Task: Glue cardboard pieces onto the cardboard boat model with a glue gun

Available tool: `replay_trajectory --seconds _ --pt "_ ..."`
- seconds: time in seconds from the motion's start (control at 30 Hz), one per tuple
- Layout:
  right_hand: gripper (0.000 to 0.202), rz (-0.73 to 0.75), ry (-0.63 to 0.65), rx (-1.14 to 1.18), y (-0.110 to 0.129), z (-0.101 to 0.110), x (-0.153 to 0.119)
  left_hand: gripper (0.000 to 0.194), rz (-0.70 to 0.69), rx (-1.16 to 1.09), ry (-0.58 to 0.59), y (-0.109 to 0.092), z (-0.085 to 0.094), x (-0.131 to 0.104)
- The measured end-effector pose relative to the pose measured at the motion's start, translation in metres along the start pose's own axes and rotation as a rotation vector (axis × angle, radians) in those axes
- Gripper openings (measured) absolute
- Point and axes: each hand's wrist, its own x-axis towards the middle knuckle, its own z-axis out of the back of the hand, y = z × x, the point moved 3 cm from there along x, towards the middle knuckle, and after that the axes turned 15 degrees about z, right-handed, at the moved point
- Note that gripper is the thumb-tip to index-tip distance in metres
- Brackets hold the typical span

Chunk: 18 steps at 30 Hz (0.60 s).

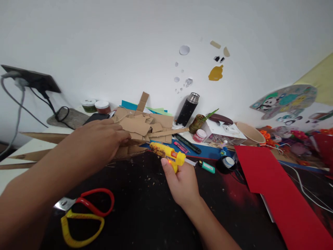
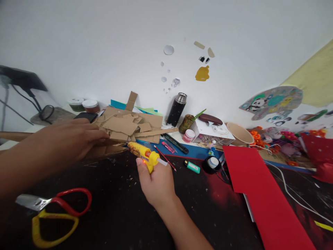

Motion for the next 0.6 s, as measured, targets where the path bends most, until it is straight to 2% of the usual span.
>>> replay_trajectory --seconds 0.37,0.6 --pt "0.040 -0.024 0.005 -0.005 -0.0004 0.0009 0.0001 0.026 -0.014 0.004 -0.015 0.0016 0.0000 0.0012" --pt "0.041 -0.008 -0.013 -0.005 0.0003 0.0013 0.0009 0.034 -0.029 0.061 -0.006 0.0022 -0.0004 0.0004"
